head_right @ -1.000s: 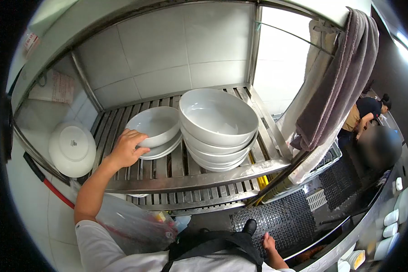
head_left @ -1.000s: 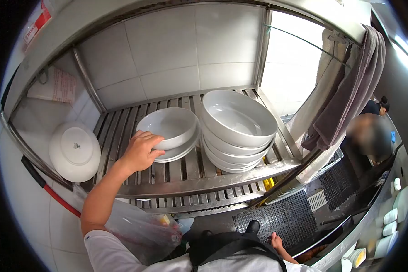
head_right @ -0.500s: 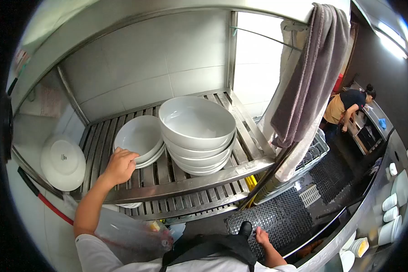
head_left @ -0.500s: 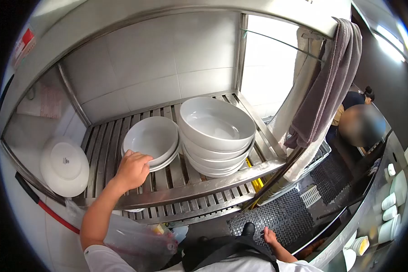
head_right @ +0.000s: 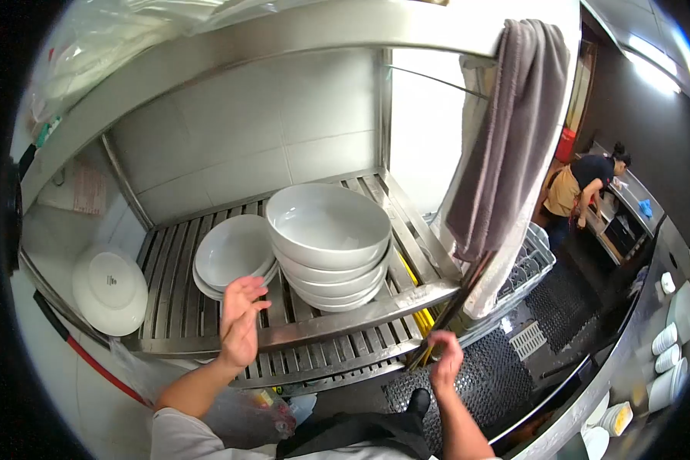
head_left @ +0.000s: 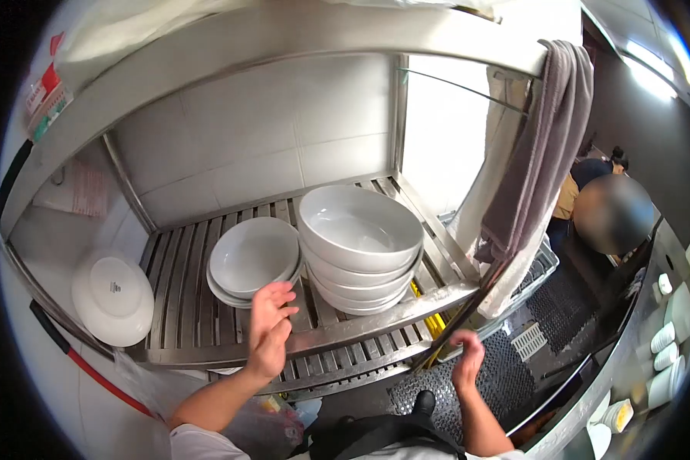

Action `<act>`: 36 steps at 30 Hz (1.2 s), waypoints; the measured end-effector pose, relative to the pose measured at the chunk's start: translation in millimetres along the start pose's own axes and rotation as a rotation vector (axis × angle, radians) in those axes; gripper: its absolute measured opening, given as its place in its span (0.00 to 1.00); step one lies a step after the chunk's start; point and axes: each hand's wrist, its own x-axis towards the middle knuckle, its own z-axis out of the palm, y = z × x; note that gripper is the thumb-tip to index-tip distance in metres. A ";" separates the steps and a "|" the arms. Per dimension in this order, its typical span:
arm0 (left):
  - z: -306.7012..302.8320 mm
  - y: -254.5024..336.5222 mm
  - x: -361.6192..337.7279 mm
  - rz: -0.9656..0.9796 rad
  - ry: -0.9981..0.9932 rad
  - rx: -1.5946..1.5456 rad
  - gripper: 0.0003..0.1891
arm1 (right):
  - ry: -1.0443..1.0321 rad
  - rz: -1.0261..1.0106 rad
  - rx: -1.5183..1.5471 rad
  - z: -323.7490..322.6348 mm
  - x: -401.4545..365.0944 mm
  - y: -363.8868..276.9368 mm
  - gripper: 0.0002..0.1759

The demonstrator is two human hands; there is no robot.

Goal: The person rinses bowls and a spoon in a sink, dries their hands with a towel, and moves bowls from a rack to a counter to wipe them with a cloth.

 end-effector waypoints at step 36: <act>98.4 -39.0 74.7 0.321 0.323 0.190 0.57 | -0.569 0.662 1.039 129.0 194.5 -47.4 0.43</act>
